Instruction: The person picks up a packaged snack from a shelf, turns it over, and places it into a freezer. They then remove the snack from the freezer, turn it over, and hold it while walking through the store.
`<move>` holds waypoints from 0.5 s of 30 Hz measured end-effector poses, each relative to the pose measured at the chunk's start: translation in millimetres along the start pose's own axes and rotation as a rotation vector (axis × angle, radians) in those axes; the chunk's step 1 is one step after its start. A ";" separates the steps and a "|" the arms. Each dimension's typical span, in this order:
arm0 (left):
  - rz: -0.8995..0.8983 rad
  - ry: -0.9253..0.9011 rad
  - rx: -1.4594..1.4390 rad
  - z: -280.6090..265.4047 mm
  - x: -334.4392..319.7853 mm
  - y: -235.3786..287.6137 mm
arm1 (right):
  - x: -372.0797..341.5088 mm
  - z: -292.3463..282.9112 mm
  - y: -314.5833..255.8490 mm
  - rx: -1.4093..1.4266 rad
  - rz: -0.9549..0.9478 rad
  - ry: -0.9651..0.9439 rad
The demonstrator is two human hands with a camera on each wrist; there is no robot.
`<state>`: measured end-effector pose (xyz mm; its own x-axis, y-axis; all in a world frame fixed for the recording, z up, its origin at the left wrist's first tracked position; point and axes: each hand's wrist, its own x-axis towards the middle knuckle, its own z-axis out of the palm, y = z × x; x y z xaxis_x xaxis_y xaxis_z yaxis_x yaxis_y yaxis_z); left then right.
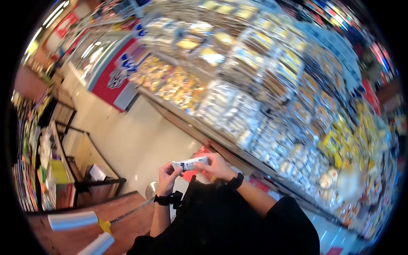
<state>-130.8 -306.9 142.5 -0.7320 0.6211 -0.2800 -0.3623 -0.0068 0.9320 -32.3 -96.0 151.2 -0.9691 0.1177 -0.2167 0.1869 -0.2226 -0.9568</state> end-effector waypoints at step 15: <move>0.131 0.472 -0.148 -169.3 -23.9 6.7 | 181.9 147.8 5.5 -0.152 0.190 -0.472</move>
<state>-213.3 -454.5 116.5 -0.9451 0.1866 -0.2684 -0.3031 -0.1929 0.9332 -231.3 -218.8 135.2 -0.8765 -0.3671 -0.3114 0.3532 -0.0508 -0.9342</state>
